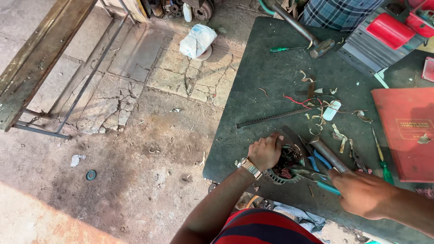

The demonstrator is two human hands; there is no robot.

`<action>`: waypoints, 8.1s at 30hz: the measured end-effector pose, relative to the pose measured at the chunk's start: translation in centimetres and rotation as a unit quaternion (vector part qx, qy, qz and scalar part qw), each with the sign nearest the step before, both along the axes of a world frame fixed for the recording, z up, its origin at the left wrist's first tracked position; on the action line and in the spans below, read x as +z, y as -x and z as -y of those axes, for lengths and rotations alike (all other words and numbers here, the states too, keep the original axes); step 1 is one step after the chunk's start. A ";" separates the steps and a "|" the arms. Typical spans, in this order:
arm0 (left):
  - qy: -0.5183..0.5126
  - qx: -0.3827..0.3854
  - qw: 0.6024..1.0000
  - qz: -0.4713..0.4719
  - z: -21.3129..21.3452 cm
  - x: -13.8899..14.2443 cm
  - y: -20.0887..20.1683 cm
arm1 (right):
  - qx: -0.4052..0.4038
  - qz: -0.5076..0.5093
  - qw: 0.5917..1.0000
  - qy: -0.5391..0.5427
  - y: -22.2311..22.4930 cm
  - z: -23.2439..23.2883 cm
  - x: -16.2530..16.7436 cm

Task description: The person uses pliers and a screwdriver to remove and adjust copper windings inside a cylindrical electrical component. Another person assists by using a hammer to tap the component while the first person holds it steady. The person then uses pliers to pull and trim the copper wires.

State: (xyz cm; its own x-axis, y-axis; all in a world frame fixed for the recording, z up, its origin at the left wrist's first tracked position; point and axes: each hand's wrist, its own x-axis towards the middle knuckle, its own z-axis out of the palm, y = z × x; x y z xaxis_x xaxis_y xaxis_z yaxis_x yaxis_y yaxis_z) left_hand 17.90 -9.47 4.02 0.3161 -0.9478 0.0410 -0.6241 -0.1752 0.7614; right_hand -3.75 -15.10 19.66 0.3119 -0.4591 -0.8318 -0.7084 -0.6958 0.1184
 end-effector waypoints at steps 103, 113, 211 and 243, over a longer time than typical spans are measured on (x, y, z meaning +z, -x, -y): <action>0.001 -0.062 0.998 -0.015 0.0 2.9 4.0 | -0.401 0.232 0.865 -0.193 11.5 -6.5 -8.1; -0.055 -0.007 0.997 0.055 0.2 1.5 4.2 | -0.359 0.433 0.795 -0.227 10.0 -4.4 -7.7; -0.059 -0.104 0.980 0.159 -4.1 4.2 10.5 | -0.411 0.638 0.651 -0.025 14.6 -5.5 -16.0; 0.154 -0.094 0.982 -0.051 -5.9 1.1 8.7 | -0.436 0.695 0.569 -0.063 4.0 -1.8 -16.3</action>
